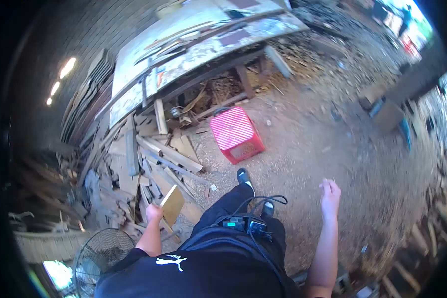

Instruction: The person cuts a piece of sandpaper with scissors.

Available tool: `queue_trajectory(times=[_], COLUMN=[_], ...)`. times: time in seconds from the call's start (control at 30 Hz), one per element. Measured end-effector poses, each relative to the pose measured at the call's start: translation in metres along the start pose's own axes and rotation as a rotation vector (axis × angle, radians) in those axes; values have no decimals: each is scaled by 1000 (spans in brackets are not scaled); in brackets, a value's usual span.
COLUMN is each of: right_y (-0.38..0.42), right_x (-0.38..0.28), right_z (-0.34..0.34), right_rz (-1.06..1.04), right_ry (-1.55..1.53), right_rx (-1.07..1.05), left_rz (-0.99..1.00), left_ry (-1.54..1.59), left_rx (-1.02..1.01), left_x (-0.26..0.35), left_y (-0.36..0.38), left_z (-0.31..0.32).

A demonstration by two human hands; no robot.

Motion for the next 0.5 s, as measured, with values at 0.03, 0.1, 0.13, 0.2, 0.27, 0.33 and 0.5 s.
queue_trajectory(times=[0.03, 0.1, 0.13, 0.2, 0.27, 0.33, 0.5], right_y=[-21, -64, -78, -93, -102, -128, -203], right_x=[2, 8, 3, -9, -43, -72, -101], right_z=[14, 63, 86, 131, 179, 219, 299], right_rz=[-74, -216, -233, -253, -263, -252, -303], right_ry=[66, 198, 261, 394, 471, 534, 465], right_rx=[-43, -99, -135, -217, -326, -403, -474], left_rz=[5, -2, -23, -53, -35, 33, 224], left_ry=[40, 102, 134, 127, 251, 378, 587], left_rx=[-15, -63, -97, -137, -202, -204, -169], left_x=[15, 58, 78, 112, 140, 191, 324], left_y=[-1, -24, -25, -34, -58, -84, -138], left_z=[5, 3, 4, 13, 29, 20, -42])
Point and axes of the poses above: each hand's wrist, its own y-axis away from the middle knuckle, its own z-axis out of the palm, x = y × z, the point moved 10 cm from there along -y, towards the middle knuckle, and after that the axes turned 11 degrees about -z, right-handed, at the moved point
